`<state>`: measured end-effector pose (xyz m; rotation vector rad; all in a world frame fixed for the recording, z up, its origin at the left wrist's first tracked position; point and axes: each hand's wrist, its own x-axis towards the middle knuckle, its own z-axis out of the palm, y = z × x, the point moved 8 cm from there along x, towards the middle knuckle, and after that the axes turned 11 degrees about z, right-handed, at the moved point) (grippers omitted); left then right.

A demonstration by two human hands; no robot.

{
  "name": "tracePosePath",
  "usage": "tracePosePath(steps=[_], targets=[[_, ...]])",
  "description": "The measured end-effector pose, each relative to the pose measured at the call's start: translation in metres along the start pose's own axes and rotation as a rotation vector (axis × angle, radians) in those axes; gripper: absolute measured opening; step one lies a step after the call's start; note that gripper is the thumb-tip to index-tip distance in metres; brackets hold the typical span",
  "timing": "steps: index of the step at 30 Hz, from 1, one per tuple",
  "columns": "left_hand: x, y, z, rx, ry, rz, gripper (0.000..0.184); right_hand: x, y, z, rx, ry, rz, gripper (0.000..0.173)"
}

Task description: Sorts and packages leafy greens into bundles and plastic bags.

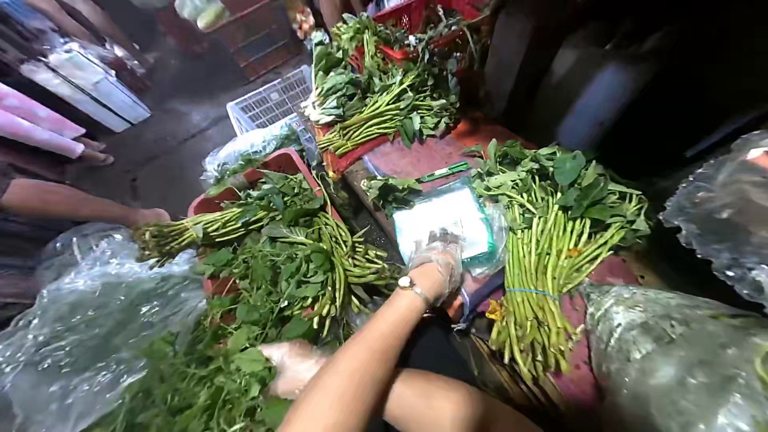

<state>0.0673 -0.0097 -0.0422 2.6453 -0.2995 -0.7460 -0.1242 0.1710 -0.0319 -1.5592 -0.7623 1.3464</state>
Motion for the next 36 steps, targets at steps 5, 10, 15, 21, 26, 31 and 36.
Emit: tracePosePath(steps=[5, 10, 15, 21, 26, 31, 36], targets=[[0.014, -0.016, -0.014, 0.009, 0.024, -0.054, 0.032, -0.005, -0.008, -0.006, -0.068, -0.075, 0.031, 0.067], [0.023, -0.054, -0.022, -0.119, 0.12, -0.116, 0.042, -0.027, -0.035, -0.028, -0.055, -0.089, 0.109, 0.066], [0.027, -0.043, -0.039, -0.343, 0.22, 0.015, 0.052, -0.026, -0.036, -0.025, -0.124, -0.107, 0.185, 0.064], [0.019, -0.029, -0.05, -0.382, 0.231, 0.119, 0.029, 0.191, 0.142, 0.088, -0.044, 0.079, -0.223, 0.084], [0.018, -0.017, -0.054, 0.112, 0.155, -0.04, 0.025, 0.207, 0.162, 0.097, -0.076, 0.116, -0.217, 0.086], [0.035, -0.036, -0.07, -0.237, 0.308, 0.134, 0.028, 0.253, 0.192, 0.117, 0.156, 0.064, -0.257, 0.058], [0.032, -0.05, -0.065, -0.656, 0.146, 0.062, 0.019, 0.079, 0.078, -0.002, -0.161, 0.297, -0.197, 0.042]])
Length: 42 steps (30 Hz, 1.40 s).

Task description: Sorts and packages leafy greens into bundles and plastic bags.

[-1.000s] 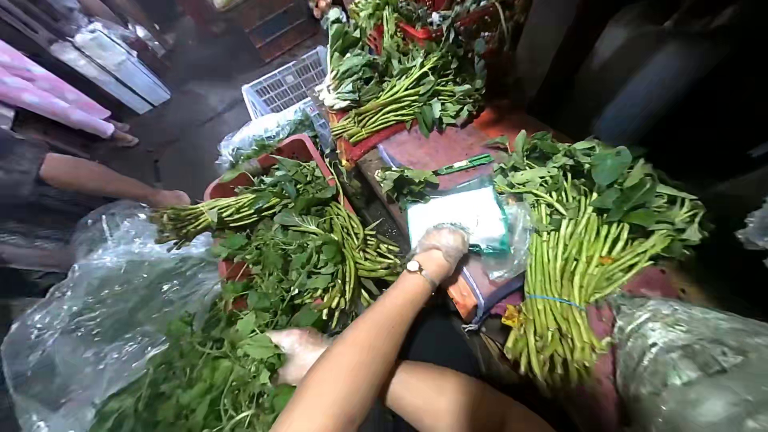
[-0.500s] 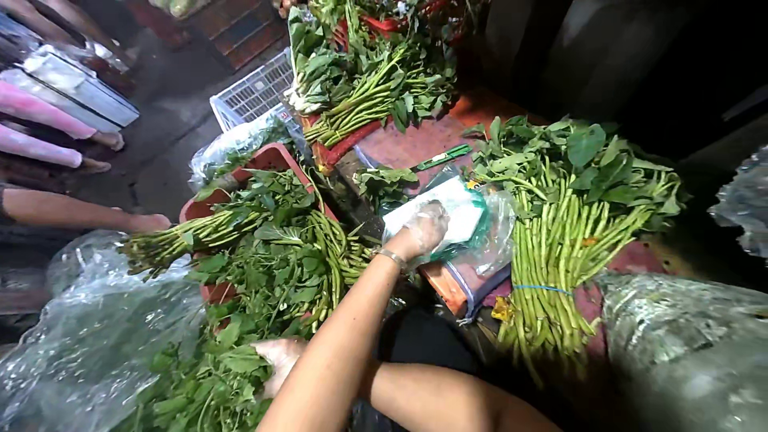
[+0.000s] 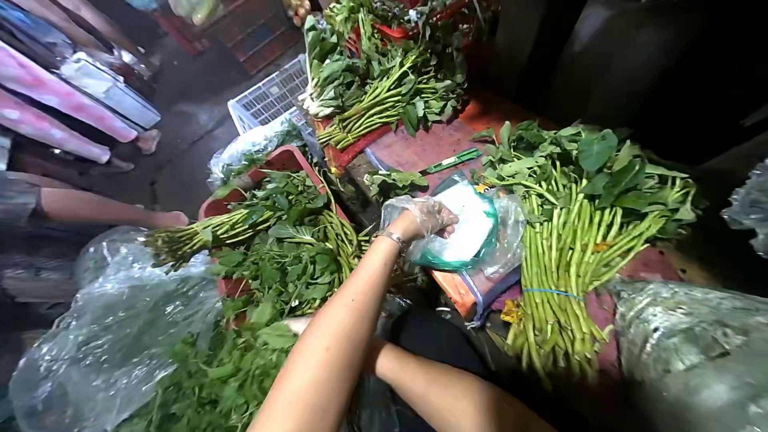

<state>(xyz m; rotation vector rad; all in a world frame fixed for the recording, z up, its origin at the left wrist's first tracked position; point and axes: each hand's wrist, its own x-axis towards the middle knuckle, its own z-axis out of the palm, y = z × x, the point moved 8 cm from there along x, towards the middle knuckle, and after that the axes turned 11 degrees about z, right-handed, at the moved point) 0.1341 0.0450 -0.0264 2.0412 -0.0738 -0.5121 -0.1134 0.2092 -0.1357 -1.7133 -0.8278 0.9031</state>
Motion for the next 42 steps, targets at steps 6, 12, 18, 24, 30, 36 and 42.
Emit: tracePosePath(steps=[6, 12, 18, 24, 30, 36, 42], targets=[[0.011, 0.009, -0.011, 0.424, 0.043, 0.05, 0.033, -0.122, -0.066, -0.176, -0.2, -0.164, 0.461, 0.043], [0.001, 0.026, -0.02, 0.403, -0.116, 0.008, 0.027, -0.159, -0.042, -0.291, -0.11, 0.36, 0.221, 0.071], [-0.009, 0.067, -0.015, 0.591, -0.073, 0.103, 0.03, -0.158, 0.006, -0.309, 0.129, 0.54, 0.581, 0.086], [-0.045, 0.133, -0.067, 0.096, 0.261, 0.374, 0.023, -0.155, 0.027, -0.303, 0.046, 0.521, 0.776, 0.067], [-0.111, 0.221, -0.138, 0.439, 0.626, 0.617, 0.026, -0.154, 0.033, -0.302, 0.048, 0.549, 0.711, 0.084], [-0.204, 0.18, -0.219, 0.578, 0.779, 0.383, 0.018, -0.21, -0.057, -0.297, -0.351, 0.311, 0.272, 0.057], [-0.292, 0.05, -0.198, 0.349, 0.7, 0.158, 0.015, -0.211, -0.176, -0.219, -0.36, -0.031, -0.599, 0.064]])
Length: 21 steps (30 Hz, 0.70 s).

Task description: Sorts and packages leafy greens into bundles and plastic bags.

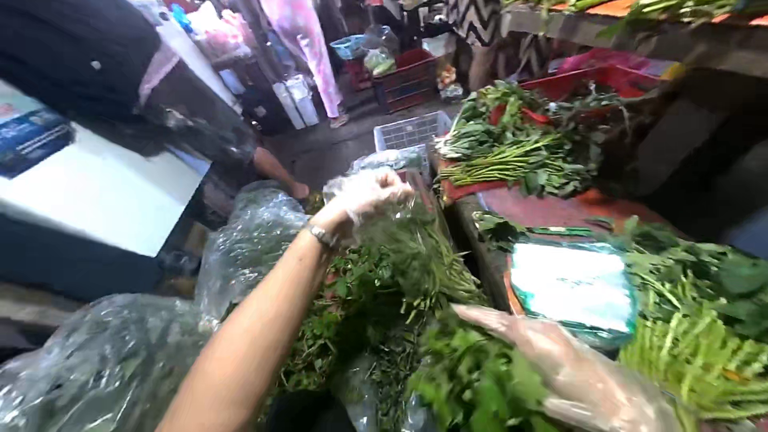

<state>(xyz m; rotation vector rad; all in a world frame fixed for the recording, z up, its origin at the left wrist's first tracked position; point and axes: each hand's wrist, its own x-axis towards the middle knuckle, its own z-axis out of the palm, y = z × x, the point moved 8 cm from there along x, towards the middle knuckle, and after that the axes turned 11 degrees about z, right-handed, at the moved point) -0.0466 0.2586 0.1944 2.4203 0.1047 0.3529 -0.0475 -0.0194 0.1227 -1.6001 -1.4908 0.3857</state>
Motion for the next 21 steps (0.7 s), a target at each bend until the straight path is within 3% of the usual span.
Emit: tracePosePath(steps=[2, 5, 7, 9, 11, 13, 17, 19, 21], targets=[[-0.046, -0.006, 0.01, -0.114, -0.001, -0.153, 0.013, 0.038, -0.028, 0.019, -0.063, 0.034, -0.062, 0.079], [-0.09, 0.005, 0.031, -0.35, -0.006, -0.248, 0.009, 0.091, -0.028, 0.046, -0.131, 0.04, 0.018, 0.095], [-0.113, -0.001, 0.03, -0.472, 0.038, -0.238, 0.009, 0.111, -0.017, 0.071, -0.069, 0.053, -0.053, 0.075], [-0.136, -0.019, 0.026, -0.632, 0.093, -0.299, 0.01, 0.115, -0.016, 0.09, 0.063, 0.18, -0.229, 0.046], [-0.158, -0.038, 0.025, -0.872, 0.165, -0.366, 0.023, 0.11, -0.014, 0.104, 0.169, 0.249, -0.329, 0.036], [-0.175, -0.057, 0.019, -1.042, 0.249, -0.385, 0.026, 0.105, -0.01, 0.114, 0.103, 0.239, -0.377, 0.032], [-0.196, -0.072, -0.037, -0.78, 0.304, -0.165, 0.023, 0.104, 0.012, 0.124, -0.248, 0.003, -0.255, 0.042], [-0.2, -0.071, -0.055, -0.324, 0.108, 0.007, 0.025, 0.105, 0.026, 0.121, -0.305, -0.038, -0.188, 0.044], [-0.2, -0.075, -0.057, 0.214, -0.106, -0.031, 0.03, 0.105, 0.035, 0.109, -0.163, -0.047, -0.024, 0.045]])
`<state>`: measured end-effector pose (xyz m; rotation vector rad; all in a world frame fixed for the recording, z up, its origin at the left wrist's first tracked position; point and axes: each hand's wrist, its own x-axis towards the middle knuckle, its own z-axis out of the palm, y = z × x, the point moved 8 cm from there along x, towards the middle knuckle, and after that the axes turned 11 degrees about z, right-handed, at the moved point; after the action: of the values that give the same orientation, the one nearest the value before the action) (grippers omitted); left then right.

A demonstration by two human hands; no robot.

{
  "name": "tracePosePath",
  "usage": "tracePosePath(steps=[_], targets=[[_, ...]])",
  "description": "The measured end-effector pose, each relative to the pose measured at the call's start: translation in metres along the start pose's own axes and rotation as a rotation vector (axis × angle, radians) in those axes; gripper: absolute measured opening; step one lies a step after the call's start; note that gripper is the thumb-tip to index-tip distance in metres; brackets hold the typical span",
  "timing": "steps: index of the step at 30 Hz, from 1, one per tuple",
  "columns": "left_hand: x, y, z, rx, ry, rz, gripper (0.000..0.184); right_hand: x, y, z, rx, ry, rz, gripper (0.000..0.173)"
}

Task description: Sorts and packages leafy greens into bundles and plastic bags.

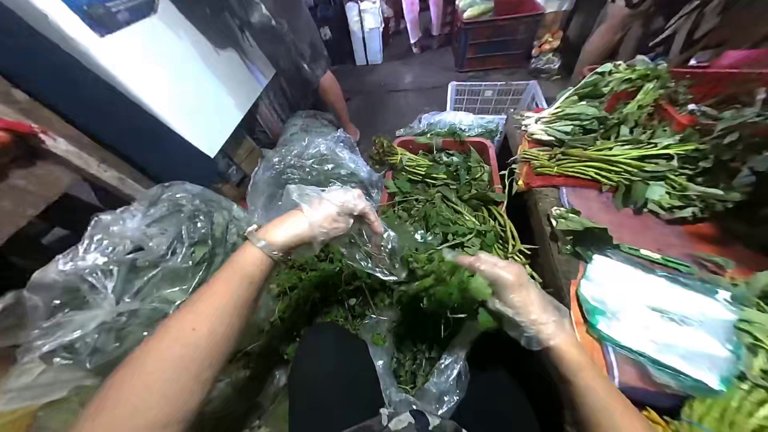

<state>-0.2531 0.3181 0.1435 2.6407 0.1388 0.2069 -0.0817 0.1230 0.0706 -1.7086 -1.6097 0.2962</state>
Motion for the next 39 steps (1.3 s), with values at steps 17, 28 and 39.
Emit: tracePosePath(steps=[17, 28, 39], targets=[[0.01, 0.052, 0.13, -0.75, 0.591, -0.434, 0.059, -0.006, 0.032, 0.011, 1.019, 0.356, 0.967, 0.019], [0.024, 0.064, 0.144, -0.571, 0.818, -0.532, 0.061, -0.031, 0.005, 0.051, 0.884, 0.182, 0.952, 0.047], [0.01, 0.046, 0.114, -0.392, 0.541, -0.312, 0.059, -0.057, 0.046, 0.027, 1.145, 0.364, 0.852, 0.02]])
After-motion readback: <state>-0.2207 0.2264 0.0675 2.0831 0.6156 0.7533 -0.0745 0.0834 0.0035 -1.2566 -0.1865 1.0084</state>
